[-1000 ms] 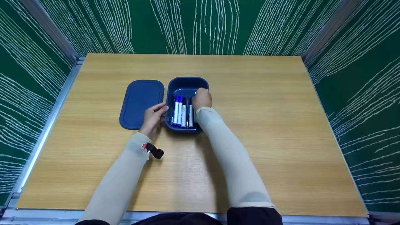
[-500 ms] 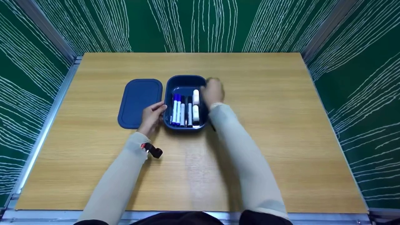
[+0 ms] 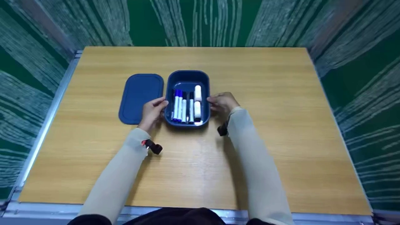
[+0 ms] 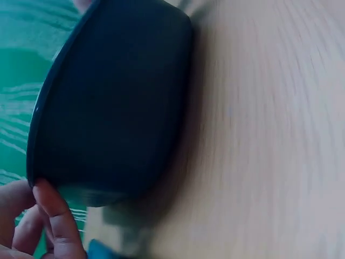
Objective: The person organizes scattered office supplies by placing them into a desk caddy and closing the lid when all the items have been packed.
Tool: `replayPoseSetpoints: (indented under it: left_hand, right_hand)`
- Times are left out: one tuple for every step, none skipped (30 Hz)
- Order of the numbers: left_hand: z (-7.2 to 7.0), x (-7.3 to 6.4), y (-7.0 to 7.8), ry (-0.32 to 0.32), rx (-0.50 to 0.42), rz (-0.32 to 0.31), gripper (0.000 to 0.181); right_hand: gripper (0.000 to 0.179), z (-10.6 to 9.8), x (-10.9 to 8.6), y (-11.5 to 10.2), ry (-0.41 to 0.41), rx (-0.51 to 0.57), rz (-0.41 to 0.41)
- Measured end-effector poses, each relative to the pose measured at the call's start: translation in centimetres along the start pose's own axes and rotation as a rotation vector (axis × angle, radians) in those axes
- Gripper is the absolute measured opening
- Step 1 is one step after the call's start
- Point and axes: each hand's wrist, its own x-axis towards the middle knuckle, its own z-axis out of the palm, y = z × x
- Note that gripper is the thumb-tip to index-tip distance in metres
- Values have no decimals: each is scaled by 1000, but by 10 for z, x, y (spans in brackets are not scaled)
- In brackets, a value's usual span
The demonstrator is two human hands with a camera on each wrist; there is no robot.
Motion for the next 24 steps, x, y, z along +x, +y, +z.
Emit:
replayPoseSetpoints:
  left_hand:
    - [-3,0,1,-9,28,29,32]
    - [-7,1,2,-10,66,57,32]
    - [-14,2,3,-4,96,75,31]
    - [-23,2,4,10,121,92,31]
    - [-35,3,3,39,165,105,30]
    - [-49,3,2,80,202,107,30]
    - [-65,3,0,132,242,103,30]
    - [-81,3,-3,190,284,90,30]
    - [-98,1,-6,250,326,70,30]
    - [-111,1,-9,291,370,48,32]
    - [-122,0,-11,318,410,14,33]
    - [-132,0,-14,332,430,-16,35]
    - [-139,-1,-16,337,453,-42,37]
    - [-144,-1,-18,335,470,-66,39]
    - [-147,-1,-20,325,483,-88,42]
    - [-148,-1,-21,308,485,-102,44]
    - [-148,-1,-21,295,493,-107,46]
    - [-147,0,-22,291,504,-106,47]
    - [-145,0,-22,289,517,-105,47]
    - [-144,1,-22,290,539,-103,46]
    - [-143,1,-21,293,563,-100,44]
    - [-143,1,-21,298,583,-102,43]
    - [-143,1,-22,305,605,-105,40]
    - [-144,1,-22,315,620,-117,38]
  right_hand:
    - [8,-1,1,-1,-2,0,4]
    - [8,-1,1,-2,-7,0,9]
    - [9,-2,1,-3,-5,-3,16]
    - [10,-2,1,-3,-3,-13,23]
    - [12,-2,2,-4,3,-19,32]
    - [13,-2,2,-5,2,-28,41]
    - [15,-2,2,-5,7,-36,50]
    - [17,-2,3,-6,2,-38,57]
    - [18,-2,3,-7,2,-41,67]
    - [20,-4,2,-7,5,-37,74]
    - [20,-7,1,-7,8,-26,81]
    - [20,-9,0,-7,7,-19,86]
    - [21,-11,0,-7,8,-7,90]
    - [21,-13,-1,-8,7,1,93]
    - [21,-14,-1,-8,10,3,97]
    - [22,-15,-2,-9,10,4,98]
    - [22,-15,-1,-9,8,-4,96]
    - [23,-14,-1,-10,8,-17,94]
    - [24,-13,0,-10,8,-29,93]
    - [25,-11,0,-10,7,-47,91]
    - [24,-9,2,-10,3,-56,89]
    - [23,-6,3,-10,0,-60,86]
    - [22,-4,4,-10,-5,-65,82]
    - [19,-1,5,-10,-9,-61,78]
